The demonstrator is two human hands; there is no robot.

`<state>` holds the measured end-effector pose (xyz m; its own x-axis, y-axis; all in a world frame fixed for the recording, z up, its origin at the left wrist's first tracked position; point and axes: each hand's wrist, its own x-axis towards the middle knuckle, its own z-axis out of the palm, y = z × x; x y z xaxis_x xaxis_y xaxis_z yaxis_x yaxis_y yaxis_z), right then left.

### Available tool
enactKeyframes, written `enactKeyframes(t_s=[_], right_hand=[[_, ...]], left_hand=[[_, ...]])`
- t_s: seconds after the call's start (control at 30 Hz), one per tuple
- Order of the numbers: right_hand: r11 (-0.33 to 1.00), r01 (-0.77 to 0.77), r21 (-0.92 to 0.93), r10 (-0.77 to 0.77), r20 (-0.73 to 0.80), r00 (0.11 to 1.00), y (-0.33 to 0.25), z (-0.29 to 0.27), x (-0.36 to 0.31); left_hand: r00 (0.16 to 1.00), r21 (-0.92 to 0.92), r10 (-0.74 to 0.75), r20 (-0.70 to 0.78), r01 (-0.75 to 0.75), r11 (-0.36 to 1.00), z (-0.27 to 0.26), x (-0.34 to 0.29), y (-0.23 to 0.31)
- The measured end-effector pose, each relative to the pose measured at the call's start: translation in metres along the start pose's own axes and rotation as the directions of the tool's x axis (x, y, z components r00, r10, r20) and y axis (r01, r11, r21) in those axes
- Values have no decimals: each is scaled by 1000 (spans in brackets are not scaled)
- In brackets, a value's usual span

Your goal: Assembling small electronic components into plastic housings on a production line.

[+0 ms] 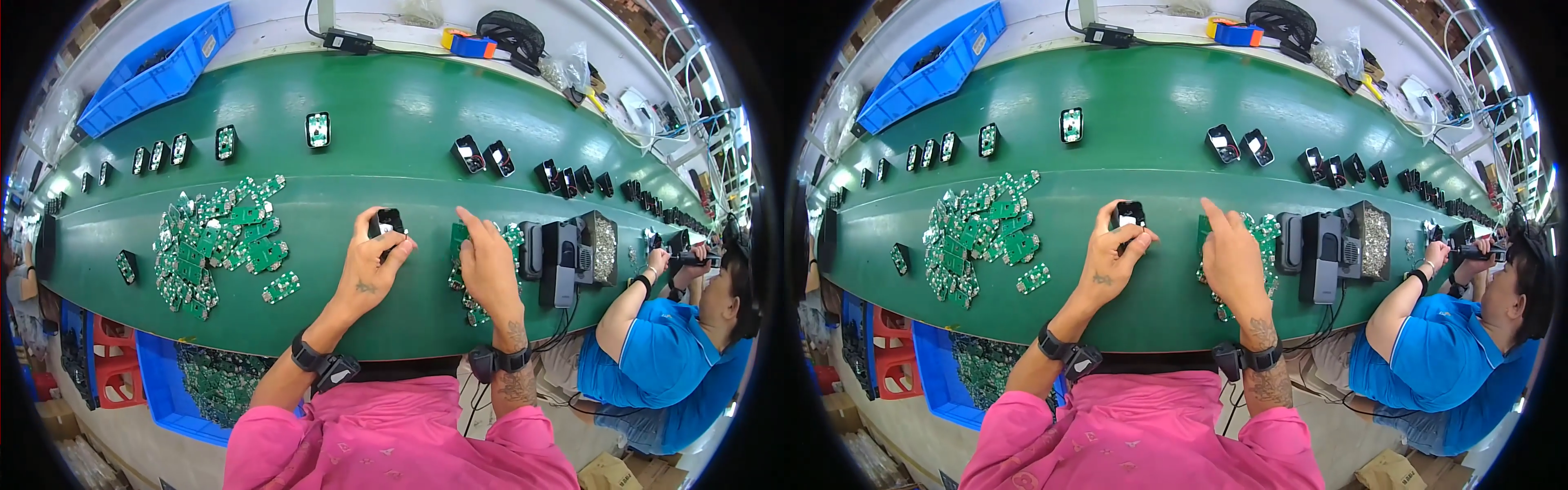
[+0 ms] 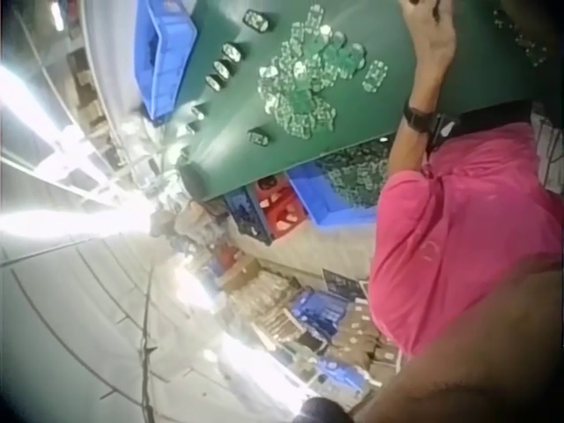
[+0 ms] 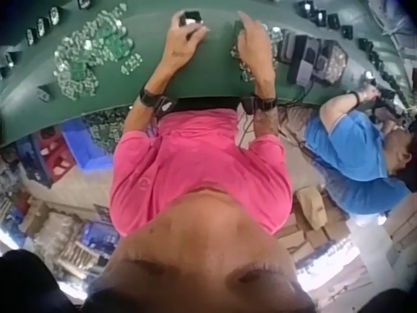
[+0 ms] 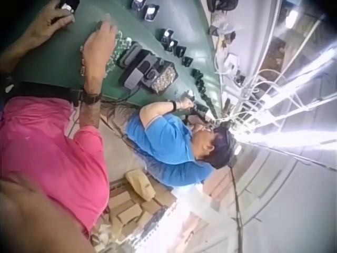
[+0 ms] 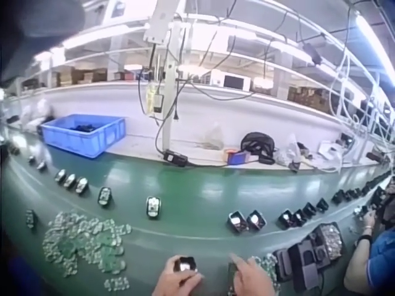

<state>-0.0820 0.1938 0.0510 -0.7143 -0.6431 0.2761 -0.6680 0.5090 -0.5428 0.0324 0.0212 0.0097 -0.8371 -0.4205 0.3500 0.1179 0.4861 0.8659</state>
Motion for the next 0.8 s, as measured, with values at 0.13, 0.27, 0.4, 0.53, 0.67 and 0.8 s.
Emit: enactKeyframes(t_s=[0.13,0.27,0.4,0.53,0.67,0.8], right_hand=[[994,-68,-85,74,67,995,3,12,-3],[987,-111,113,84,219,972,13,16,-3],[995,-98,16,97,51,994,16,19,-4],[995,-101,-23,102,67,993,0,14,6],[988,41,-146,-19,151,988,3,18,12],[997,-45,-60,49,64,997,21,17,14]], left_hand=[[999,7,-39,-1,39,999,4,-3,-3],[994,-59,-112,-6,111,992,7,-4,0],[996,-49,-94,-3,94,994,8,-5,1],[998,-36,-64,-18,63,997,9,-4,2],[1000,31,4,-12,-4,999,9,-7,0],[998,-2,-58,-28,58,998,10,-6,2]])
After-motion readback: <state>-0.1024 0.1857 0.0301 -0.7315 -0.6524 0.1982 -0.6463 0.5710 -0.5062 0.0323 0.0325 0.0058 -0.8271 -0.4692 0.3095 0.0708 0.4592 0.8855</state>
